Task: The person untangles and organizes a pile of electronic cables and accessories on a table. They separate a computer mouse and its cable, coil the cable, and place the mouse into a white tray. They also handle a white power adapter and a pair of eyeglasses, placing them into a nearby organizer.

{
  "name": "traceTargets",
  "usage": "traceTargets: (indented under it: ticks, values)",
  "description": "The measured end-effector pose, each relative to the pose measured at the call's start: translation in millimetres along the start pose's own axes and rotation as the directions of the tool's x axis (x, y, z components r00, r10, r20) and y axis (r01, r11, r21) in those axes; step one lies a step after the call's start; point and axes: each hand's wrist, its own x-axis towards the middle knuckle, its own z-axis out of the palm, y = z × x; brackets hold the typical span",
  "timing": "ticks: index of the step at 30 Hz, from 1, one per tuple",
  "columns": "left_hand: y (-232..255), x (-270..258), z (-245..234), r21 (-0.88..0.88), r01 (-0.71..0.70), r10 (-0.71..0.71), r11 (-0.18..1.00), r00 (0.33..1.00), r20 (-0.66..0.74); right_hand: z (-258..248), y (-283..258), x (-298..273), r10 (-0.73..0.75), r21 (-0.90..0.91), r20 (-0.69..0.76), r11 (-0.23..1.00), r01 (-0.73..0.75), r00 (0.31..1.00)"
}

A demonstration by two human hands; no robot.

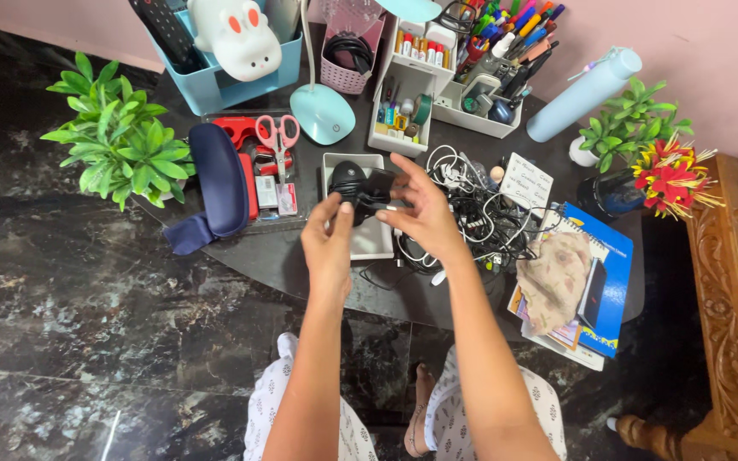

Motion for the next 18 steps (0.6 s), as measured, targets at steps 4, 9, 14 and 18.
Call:
traceTargets:
  ticks: [4,9,14,18]
  values:
    - [5,6,1,-0.113,0.209,-0.193,0.971,0.972,0.135,-3,10,-4,-0.081,-0.05,-0.021,0.996,0.08,0.997]
    - [-23,20,10,-0.077,0.13,-0.109,0.989,0.968,0.227,21,34,-27,-0.493,-0.748,-0.194,0.633,0.197,0.848]
    - [-47,35,17,0.166,-0.182,0.129,0.969,0.949,0.287,42,63,-20,-0.522,-0.828,-0.306,0.558,0.048,0.796]
    - [-40,41,19,0.611,-0.044,-0.074,0.791,0.983,0.167,47,75,-13,-0.491,-0.838,-0.34,0.545,-0.021,0.802]
